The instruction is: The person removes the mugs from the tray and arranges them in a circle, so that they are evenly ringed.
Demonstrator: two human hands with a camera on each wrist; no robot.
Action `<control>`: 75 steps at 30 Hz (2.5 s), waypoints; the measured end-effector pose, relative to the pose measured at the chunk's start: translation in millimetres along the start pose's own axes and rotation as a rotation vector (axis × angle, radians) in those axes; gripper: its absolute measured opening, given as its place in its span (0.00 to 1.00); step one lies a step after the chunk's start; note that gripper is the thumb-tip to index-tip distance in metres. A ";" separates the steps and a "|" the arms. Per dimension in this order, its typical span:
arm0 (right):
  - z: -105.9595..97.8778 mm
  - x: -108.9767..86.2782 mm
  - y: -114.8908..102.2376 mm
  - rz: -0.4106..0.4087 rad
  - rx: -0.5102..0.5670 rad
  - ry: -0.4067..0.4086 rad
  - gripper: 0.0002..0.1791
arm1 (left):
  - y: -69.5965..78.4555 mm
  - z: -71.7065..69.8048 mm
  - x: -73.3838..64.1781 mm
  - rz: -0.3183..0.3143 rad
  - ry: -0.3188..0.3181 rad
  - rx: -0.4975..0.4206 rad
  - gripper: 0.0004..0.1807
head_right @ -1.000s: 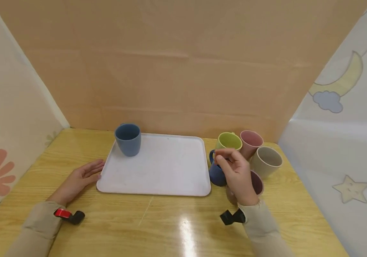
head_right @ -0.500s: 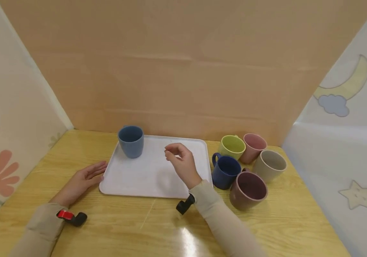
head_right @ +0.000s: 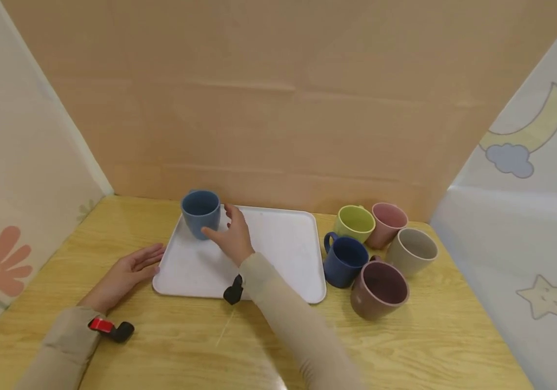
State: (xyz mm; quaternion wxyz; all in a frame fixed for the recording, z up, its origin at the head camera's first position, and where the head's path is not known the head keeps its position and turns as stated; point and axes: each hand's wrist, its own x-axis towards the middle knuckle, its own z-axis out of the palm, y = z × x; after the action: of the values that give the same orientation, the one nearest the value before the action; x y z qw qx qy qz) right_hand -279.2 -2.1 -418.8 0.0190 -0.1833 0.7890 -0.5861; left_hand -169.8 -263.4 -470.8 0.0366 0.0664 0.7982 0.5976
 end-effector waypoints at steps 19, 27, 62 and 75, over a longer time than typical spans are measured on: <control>30.7 34.8 1.0 0.014 -0.011 0.092 0.54 | -0.9 0.8 3.1 0.026 -0.006 0.019 0.36; 27.2 32.6 0.7 0.036 0.013 0.078 0.53 | 0.9 -0.3 1.0 0.011 -0.010 0.011 0.37; -37.5 -67.8 -2.1 -0.124 0.151 0.062 0.48 | -0.7 -2.3 -0.8 -0.007 -0.004 -0.011 0.36; -103.4 -123.6 -16.1 -0.250 0.281 0.139 0.48 | -3.7 1.4 1.2 -0.004 0.000 -0.025 0.36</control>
State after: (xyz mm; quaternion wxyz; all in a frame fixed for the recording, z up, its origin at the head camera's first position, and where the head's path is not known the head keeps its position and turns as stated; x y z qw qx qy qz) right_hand -185.0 127.4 -394.3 -0.0831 -0.2345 0.6700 -0.6995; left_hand -171.0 -262.9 -474.8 0.0388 0.0645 0.7908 0.6075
